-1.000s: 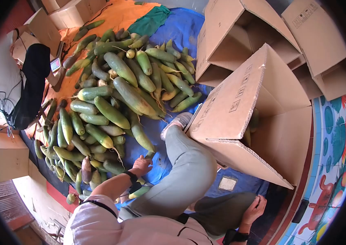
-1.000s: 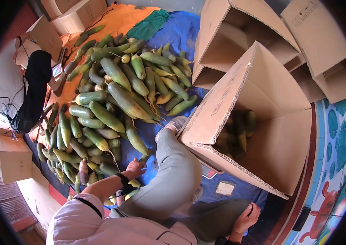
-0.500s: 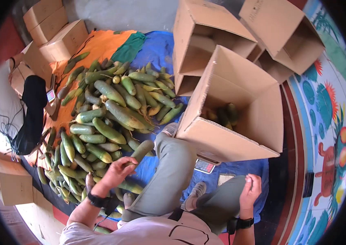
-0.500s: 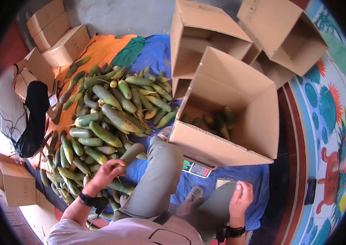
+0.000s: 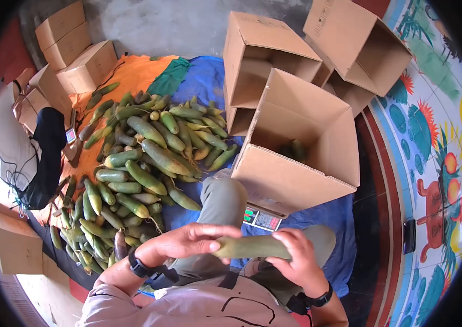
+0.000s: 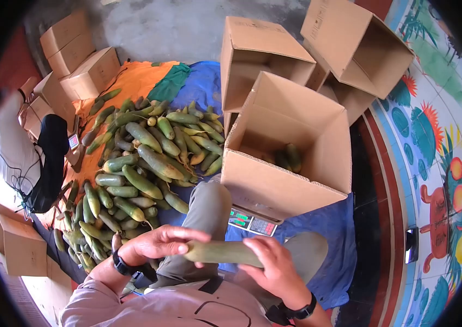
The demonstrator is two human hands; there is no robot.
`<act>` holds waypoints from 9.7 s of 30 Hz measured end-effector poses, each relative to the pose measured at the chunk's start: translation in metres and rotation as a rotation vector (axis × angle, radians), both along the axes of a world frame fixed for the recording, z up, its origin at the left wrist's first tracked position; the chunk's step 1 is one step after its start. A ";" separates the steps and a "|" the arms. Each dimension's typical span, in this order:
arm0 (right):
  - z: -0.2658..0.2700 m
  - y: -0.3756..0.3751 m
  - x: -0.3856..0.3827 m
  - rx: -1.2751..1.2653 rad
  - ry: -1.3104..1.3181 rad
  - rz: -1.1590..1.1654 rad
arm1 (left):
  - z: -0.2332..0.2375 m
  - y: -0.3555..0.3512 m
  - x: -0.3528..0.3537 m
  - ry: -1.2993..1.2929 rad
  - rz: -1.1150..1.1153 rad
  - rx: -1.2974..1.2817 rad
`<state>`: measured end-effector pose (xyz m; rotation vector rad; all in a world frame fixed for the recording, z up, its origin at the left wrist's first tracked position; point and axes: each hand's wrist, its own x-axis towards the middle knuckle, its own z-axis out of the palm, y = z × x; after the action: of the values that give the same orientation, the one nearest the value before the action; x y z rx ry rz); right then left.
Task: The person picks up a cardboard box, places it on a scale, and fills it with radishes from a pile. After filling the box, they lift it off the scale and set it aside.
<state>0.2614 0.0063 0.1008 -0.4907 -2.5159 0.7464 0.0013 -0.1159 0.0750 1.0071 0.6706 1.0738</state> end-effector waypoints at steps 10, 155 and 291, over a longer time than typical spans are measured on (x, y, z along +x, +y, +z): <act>0.039 0.126 0.031 0.328 0.172 -0.756 | -0.121 -0.020 -0.036 0.058 0.785 -0.183; 0.026 0.176 0.024 0.030 0.179 -0.711 | -0.053 0.137 -0.013 1.348 0.739 0.813; -0.121 0.092 0.082 0.349 0.114 -0.797 | 0.075 0.127 -0.034 0.612 0.628 0.233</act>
<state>0.3431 0.0986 -0.0199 -1.1664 -2.0101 0.0275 -0.0322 0.0114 0.1499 1.3918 1.4510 1.4129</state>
